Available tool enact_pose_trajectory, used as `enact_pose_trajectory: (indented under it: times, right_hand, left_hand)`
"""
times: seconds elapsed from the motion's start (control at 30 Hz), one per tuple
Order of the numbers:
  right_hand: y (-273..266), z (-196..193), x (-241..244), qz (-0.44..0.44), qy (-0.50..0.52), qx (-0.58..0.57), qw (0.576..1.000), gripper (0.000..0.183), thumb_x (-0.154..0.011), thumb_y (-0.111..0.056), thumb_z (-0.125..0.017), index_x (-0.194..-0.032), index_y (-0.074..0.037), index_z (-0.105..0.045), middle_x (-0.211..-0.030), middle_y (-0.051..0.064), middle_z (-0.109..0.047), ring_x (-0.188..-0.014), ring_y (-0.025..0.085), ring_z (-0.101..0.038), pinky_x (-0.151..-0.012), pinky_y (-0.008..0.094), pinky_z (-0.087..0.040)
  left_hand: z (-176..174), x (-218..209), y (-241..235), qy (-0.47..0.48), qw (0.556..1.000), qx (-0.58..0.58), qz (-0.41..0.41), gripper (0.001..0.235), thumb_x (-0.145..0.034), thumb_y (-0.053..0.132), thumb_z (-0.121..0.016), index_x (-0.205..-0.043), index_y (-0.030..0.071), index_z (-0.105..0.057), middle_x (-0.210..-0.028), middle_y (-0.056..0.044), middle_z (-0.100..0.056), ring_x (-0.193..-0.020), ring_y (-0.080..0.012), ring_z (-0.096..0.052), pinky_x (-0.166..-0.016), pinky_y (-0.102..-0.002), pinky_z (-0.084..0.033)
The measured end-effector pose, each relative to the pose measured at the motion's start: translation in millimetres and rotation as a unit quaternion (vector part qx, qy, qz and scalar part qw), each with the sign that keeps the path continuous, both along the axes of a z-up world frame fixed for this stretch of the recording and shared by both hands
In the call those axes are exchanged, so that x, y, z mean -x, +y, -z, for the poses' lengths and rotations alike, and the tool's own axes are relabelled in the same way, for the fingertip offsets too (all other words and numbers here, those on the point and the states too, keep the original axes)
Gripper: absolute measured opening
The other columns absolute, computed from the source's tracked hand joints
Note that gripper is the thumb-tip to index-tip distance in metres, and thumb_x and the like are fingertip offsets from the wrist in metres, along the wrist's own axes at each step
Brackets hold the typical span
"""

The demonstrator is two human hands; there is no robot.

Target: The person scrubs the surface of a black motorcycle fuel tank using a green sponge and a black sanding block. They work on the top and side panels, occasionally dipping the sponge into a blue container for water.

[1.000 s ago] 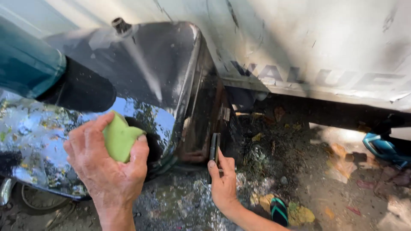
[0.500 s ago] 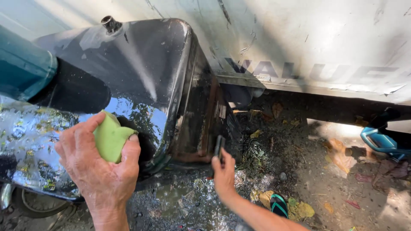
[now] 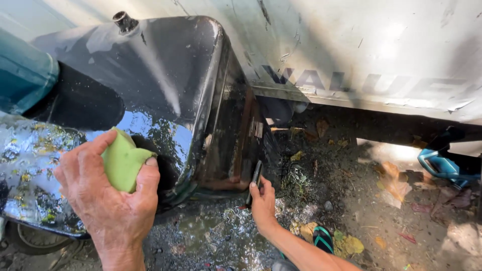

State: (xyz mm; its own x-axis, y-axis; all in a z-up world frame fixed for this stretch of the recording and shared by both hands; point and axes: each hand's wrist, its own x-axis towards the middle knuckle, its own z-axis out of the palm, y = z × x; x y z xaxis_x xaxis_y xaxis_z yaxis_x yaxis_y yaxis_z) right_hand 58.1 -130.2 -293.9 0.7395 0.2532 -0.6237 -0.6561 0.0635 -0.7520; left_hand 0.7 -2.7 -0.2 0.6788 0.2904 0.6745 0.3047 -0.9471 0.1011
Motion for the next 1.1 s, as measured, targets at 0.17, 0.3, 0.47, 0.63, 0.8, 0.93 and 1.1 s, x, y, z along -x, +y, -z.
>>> enact_pose_trajectory:
  times: [0.17,0.3,0.47,0.63,0.8,0.93,1.1]
  right_hand:
    - [-6.1,-66.5,24.3,-0.034,-0.172,0.03,0.984,0.06,-0.094,-0.048,-0.049,-0.145,-0.017,-0.051,-0.112,0.005,-0.049,-0.103,0.018,-0.055,-0.091,0.037,-0.054]
    - [2.8,-2.0,12.5,-0.053,-0.093,0.08,0.991,0.071,-0.092,-0.05,-0.044,-0.157,-0.022,-0.04,-0.115,0.006,-0.048,-0.106,0.02,-0.056,-0.094,0.044,-0.054]
    - [-1.6,-26.9,-21.2,-0.043,0.003,0.023,0.999,0.054,-0.1,-0.03,-0.049,-0.153,-0.02,-0.049,-0.125,0.011,-0.043,-0.11,0.026,-0.057,-0.09,0.041,-0.054]
    - [0.6,-22.5,-1.5,-0.061,-0.189,0.056,0.979,0.075,-0.089,-0.062,-0.044,-0.155,-0.026,-0.049,-0.098,0.004,-0.045,-0.096,0.017,-0.049,-0.087,0.041,-0.057]
    - [13.6,37.1,-77.6,0.004,0.061,-0.03,0.998,0.05,-0.098,-0.019,-0.055,-0.148,-0.009,-0.056,-0.145,0.01,-0.063,-0.134,0.023,-0.056,-0.118,0.034,-0.04]
    - [2.9,-60.2,-47.0,-0.031,0.028,-0.015,0.999,0.054,-0.099,-0.023,-0.05,-0.15,-0.006,-0.05,-0.136,0.015,-0.066,-0.127,0.03,-0.062,-0.115,0.046,-0.048]
    - [12.5,-29.0,-51.9,-0.032,-0.049,0.039,0.998,0.051,-0.099,-0.028,-0.05,-0.149,-0.02,-0.055,-0.12,0.009,-0.057,-0.116,0.025,-0.052,-0.104,0.045,-0.058]
  left_hand:
    - [1.6,-1.3,1.0,0.006,1.0,0.002,-0.003,0.06,-0.082,0.02,-0.076,-0.134,-0.007,-0.063,-0.127,-0.025,-0.061,-0.12,-0.045,-0.05,-0.106,-0.056,-0.035]
    - [2.8,0.8,4.1,0.004,1.0,-0.009,0.002,0.061,-0.082,0.02,-0.077,-0.134,-0.008,-0.064,-0.126,-0.026,-0.06,-0.119,-0.0458,-0.052,-0.107,-0.055,-0.036]
    - [3.0,-1.2,4.7,0.006,1.0,-0.001,-0.008,0.061,-0.083,0.022,-0.077,-0.136,-0.006,-0.064,-0.127,-0.025,-0.06,-0.12,-0.0459,-0.05,-0.107,-0.056,-0.035]
    - [4.8,0.0,6.0,0.023,0.999,0.017,-0.027,0.064,-0.083,0.026,-0.077,-0.137,-0.005,-0.063,-0.127,-0.024,-0.057,-0.12,-0.0459,-0.048,-0.105,-0.06,-0.033]
    - [-0.1,-1.8,0.4,0.007,1.0,0.02,-0.019,0.062,-0.082,0.024,-0.076,-0.135,-0.004,-0.063,-0.128,-0.023,-0.06,-0.12,-0.0439,-0.05,-0.105,-0.058,-0.035]
    - [3.3,-1.1,3.9,0.012,0.999,0.017,-0.029,0.063,-0.08,0.025,-0.077,-0.134,-0.005,-0.064,-0.126,-0.025,-0.06,-0.12,-0.0449,-0.051,-0.108,-0.058,-0.035]
    - [1.6,-1.4,4.3,0.003,1.0,-0.003,-0.009,0.061,-0.08,0.024,-0.077,-0.132,-0.005,-0.063,-0.125,-0.026,-0.06,-0.117,-0.0458,-0.051,-0.105,-0.056,-0.036]
